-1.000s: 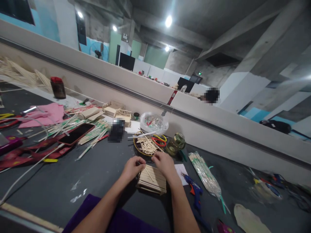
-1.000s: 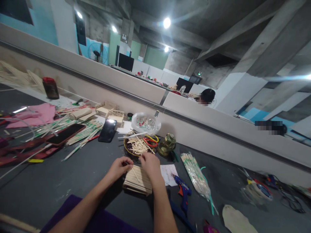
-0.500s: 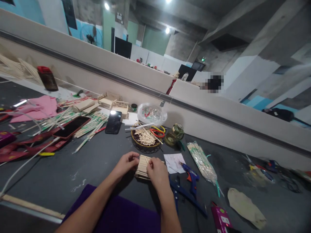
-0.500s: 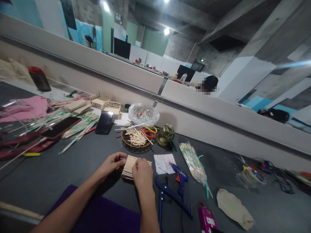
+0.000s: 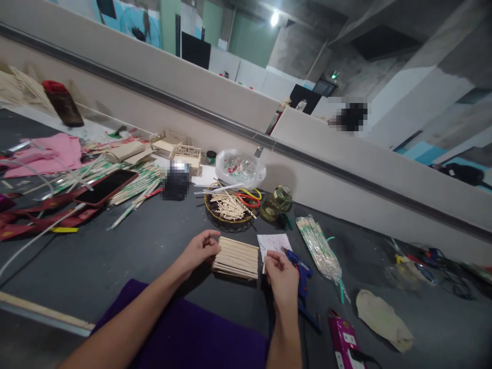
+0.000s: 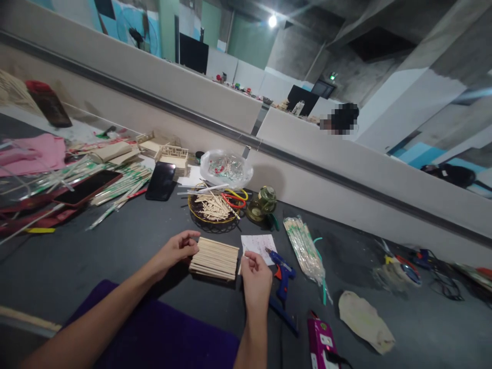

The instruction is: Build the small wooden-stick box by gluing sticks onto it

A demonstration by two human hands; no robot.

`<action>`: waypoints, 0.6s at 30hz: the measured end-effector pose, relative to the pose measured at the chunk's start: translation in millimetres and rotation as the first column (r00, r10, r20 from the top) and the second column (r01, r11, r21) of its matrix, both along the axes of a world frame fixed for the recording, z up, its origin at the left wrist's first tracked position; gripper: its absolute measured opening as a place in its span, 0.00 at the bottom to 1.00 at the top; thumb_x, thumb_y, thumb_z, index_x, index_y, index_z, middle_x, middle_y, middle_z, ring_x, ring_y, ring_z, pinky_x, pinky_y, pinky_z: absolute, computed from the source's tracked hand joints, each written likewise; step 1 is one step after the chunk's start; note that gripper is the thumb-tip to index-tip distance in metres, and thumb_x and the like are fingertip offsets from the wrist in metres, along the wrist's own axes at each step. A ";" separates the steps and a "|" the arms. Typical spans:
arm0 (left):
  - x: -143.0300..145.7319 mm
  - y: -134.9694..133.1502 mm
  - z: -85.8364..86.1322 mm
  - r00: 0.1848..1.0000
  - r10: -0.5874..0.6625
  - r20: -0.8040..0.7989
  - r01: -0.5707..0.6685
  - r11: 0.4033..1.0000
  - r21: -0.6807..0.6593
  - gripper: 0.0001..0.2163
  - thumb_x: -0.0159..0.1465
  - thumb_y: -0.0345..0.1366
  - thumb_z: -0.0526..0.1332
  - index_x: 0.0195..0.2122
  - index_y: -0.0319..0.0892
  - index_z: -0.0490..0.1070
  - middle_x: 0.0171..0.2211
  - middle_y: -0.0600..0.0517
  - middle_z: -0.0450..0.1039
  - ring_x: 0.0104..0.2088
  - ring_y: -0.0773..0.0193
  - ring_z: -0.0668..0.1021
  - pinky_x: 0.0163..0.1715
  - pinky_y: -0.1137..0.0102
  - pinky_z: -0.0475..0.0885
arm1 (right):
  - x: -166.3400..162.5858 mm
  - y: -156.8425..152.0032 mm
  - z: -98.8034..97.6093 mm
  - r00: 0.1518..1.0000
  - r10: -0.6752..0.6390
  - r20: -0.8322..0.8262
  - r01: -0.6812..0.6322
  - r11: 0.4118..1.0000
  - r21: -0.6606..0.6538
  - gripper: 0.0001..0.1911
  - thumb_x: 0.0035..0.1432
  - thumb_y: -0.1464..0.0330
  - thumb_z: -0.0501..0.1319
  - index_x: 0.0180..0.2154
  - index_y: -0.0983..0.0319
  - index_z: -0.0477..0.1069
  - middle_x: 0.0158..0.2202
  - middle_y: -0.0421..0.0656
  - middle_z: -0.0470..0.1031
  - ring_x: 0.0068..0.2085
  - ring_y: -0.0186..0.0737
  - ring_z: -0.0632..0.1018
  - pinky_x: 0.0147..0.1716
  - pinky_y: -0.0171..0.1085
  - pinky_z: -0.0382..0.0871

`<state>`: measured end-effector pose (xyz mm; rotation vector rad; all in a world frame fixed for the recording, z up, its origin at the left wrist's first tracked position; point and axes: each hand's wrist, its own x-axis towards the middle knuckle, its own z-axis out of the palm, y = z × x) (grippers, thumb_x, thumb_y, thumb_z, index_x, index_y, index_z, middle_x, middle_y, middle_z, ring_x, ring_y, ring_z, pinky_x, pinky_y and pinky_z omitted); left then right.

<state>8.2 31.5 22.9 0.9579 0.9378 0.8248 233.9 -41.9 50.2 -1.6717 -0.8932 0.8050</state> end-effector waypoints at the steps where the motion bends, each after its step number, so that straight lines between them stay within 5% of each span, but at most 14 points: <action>1: 1.2 -0.4 -0.4 1.000 0.002 -0.003 -0.001 1.000 0.004 0.24 0.51 0.40 0.68 0.46 0.40 0.65 0.28 0.56 0.68 0.26 0.69 0.72 0.23 0.74 0.69 | -1.3 -1.9 -1.1 1.000 0.013 0.006 -0.013 1.000 -0.009 0.20 0.46 0.57 0.63 0.36 0.66 0.73 0.21 0.39 0.71 0.19 0.33 0.69 0.17 0.30 0.58; 7: 17.1 -4.8 -1.7 0.999 -0.034 0.042 0.035 0.999 -0.007 0.23 0.49 0.42 0.69 0.43 0.40 0.65 0.29 0.56 0.68 0.26 0.69 0.73 0.25 0.74 0.70 | -32.0 -5.5 1.2 0.984 0.146 0.100 -0.144 0.989 -0.025 0.17 0.52 0.61 0.59 0.39 0.66 0.73 0.25 0.41 0.72 0.24 0.36 0.73 0.24 0.31 0.67; 14: 16.4 -9.1 -1.1 0.991 -0.030 0.130 0.038 0.998 -0.059 0.24 0.50 0.42 0.70 0.44 0.41 0.63 0.27 0.56 0.70 0.26 0.68 0.74 0.28 0.71 0.72 | -67.9 -2.0 11.1 0.866 0.284 0.412 -0.225 0.956 -0.187 0.12 0.55 0.65 0.55 0.40 0.58 0.72 0.22 0.36 0.71 0.24 0.36 0.72 0.24 0.31 0.61; 18: 13.3 -11.4 -0.4 0.991 -0.013 0.131 0.022 0.997 -0.073 0.20 0.49 0.42 0.71 0.36 0.41 0.64 0.25 0.56 0.70 0.26 0.68 0.74 0.29 0.69 0.72 | -76.4 2.5 17.5 0.786 0.319 0.530 -0.193 0.940 -0.280 0.12 0.55 0.66 0.54 0.41 0.55 0.72 0.25 0.36 0.74 0.26 0.38 0.73 0.24 0.32 0.57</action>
